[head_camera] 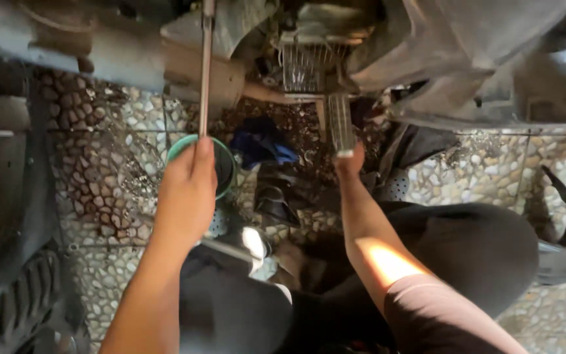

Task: The person sits on the floor beside a red scooter and uses a T-handle socket wrench to loosen and tighten bolts on the scooter's underbody near the exhaust and engine area. They reposition the wrench repeatedly, handle a small bolt or fitting by hand, and continue working on the fasteners.

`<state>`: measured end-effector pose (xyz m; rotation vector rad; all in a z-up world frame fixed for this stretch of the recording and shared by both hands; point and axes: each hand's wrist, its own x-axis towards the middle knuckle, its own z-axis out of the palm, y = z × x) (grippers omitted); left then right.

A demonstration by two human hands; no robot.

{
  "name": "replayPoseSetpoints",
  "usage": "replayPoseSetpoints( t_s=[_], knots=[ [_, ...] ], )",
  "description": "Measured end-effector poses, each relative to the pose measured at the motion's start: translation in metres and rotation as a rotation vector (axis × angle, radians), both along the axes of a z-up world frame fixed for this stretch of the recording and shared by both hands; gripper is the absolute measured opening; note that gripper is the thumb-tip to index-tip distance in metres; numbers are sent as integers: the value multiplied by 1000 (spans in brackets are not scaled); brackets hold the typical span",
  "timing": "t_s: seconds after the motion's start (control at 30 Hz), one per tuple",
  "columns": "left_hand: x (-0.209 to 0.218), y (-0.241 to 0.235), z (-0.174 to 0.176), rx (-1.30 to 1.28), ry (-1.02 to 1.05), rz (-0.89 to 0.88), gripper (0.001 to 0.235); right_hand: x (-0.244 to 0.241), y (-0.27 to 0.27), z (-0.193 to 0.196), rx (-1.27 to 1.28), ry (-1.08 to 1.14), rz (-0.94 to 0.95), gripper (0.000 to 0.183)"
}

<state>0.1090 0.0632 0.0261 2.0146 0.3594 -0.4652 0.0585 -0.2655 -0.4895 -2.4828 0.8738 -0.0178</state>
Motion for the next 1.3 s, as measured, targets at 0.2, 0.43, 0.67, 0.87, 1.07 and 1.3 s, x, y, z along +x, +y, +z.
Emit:
replayPoseSetpoints(
  t_s=[0.2,0.43,0.67,0.87,1.07,1.3],
  knots=[
    [3,-12,15,94,-26,-21,45,17,-23,-45,-76,231,374,19],
    [12,-13,1,243,35,-82,46,0,-17,-67,-67,130,377,36],
    [15,-11,-14,277,11,-96,45,9,-12,-27,-225,196,567,50],
    [17,-21,-5,284,43,-106,45,10,-7,-22,1,237,364,57],
    [17,-21,-7,273,95,-115,45,2,-3,13,23,217,223,43],
    [22,-17,0,258,1,-146,43,4,-3,-35,38,121,290,28]
  ],
)
